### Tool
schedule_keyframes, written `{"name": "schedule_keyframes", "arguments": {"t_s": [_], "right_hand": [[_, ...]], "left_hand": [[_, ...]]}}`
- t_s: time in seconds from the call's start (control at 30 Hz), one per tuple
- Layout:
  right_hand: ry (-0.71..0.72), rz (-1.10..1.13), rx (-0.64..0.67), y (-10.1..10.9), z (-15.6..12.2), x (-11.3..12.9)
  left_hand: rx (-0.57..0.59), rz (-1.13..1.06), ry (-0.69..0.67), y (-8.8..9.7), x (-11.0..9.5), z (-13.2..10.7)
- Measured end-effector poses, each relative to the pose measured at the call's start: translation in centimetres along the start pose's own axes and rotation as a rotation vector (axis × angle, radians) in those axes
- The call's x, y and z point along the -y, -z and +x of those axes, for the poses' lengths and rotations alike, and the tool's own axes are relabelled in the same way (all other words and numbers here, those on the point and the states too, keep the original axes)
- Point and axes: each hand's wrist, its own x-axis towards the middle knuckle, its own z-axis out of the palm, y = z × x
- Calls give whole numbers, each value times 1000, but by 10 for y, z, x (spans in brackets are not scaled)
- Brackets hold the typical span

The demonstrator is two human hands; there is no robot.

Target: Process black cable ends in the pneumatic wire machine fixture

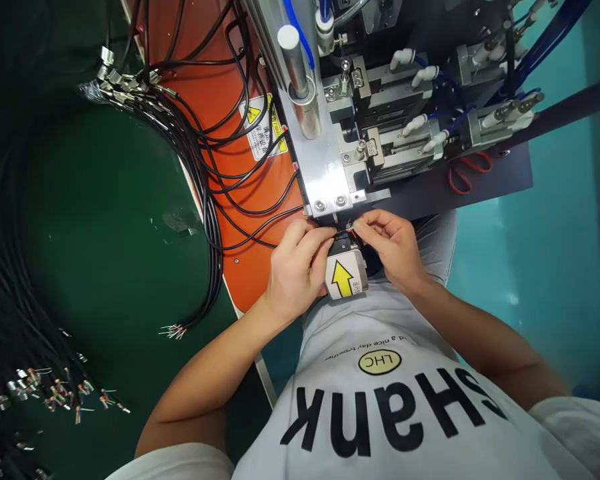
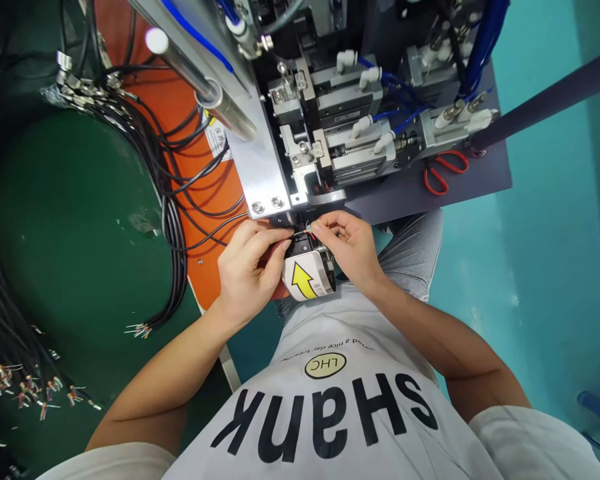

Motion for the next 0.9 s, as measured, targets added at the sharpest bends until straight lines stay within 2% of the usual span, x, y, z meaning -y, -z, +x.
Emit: {"name": "schedule_keyframes", "arguments": {"t_s": [0.33,0.9], "right_hand": [[-45,-33,7,2,3,3],[-79,7,39,5,5,-3]], "left_hand": [[31,47,-22,-5,7,-1],[33,48,-26,-5,6,-1]]}}
